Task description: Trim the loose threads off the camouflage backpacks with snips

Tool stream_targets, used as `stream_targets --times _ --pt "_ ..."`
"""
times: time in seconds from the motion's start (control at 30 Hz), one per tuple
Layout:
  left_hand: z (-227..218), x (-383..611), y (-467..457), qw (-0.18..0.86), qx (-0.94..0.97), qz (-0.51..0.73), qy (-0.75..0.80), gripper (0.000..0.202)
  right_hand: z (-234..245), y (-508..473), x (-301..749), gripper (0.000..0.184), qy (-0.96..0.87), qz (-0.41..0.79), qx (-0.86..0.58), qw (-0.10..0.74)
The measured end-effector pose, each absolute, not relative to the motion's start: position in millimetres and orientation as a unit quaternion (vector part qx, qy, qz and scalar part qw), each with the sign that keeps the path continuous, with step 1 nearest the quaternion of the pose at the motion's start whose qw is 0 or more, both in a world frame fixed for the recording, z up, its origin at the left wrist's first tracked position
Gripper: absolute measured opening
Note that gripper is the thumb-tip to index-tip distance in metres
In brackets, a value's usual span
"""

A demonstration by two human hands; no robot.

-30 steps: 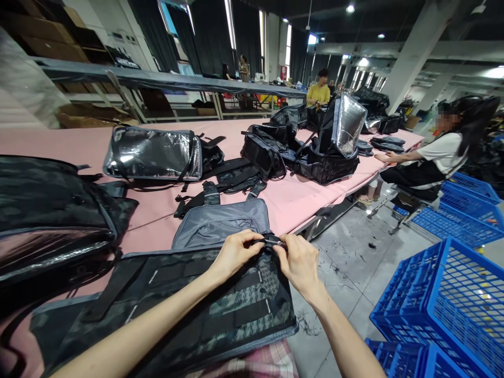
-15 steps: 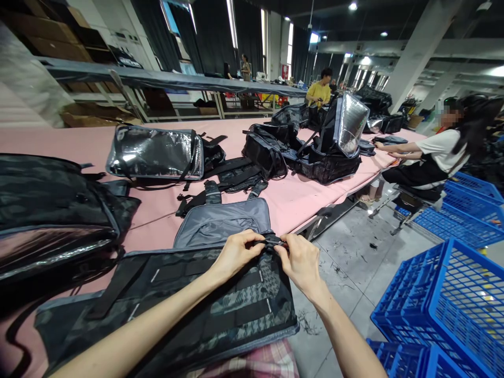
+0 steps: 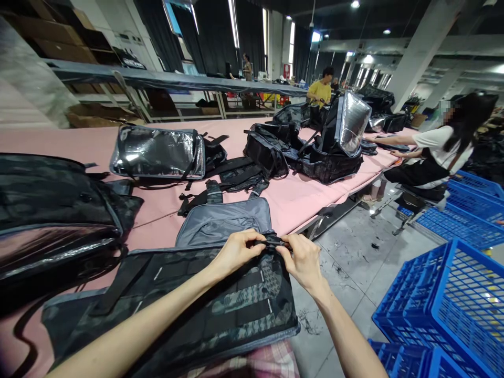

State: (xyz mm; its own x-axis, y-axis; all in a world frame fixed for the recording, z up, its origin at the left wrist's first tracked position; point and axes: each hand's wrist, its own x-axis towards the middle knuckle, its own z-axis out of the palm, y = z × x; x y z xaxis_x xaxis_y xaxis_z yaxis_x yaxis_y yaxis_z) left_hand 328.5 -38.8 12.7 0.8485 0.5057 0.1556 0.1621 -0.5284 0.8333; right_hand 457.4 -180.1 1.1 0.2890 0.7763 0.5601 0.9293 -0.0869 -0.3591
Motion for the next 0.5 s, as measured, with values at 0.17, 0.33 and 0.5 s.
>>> stream_targets --times 0.17,0.33,0.5 --pt "11.1 329.8 -38.7 0.445 0.851 0.196 0.197 0.018 0.1 -179.3 456.9 0.012 -0.581 -0.104 -0.732 0.34" --pt "9.6 328.9 -38.6 0.445 0.851 0.196 0.199 0.017 1.9 -179.6 456.7 0.012 -0.58 -0.099 -0.736 0.333" --pt "9.7 328.4 -38.6 0.452 0.847 0.194 0.203 0.017 -0.8 -178.5 456.2 0.012 -0.58 -0.094 -0.734 0.34"
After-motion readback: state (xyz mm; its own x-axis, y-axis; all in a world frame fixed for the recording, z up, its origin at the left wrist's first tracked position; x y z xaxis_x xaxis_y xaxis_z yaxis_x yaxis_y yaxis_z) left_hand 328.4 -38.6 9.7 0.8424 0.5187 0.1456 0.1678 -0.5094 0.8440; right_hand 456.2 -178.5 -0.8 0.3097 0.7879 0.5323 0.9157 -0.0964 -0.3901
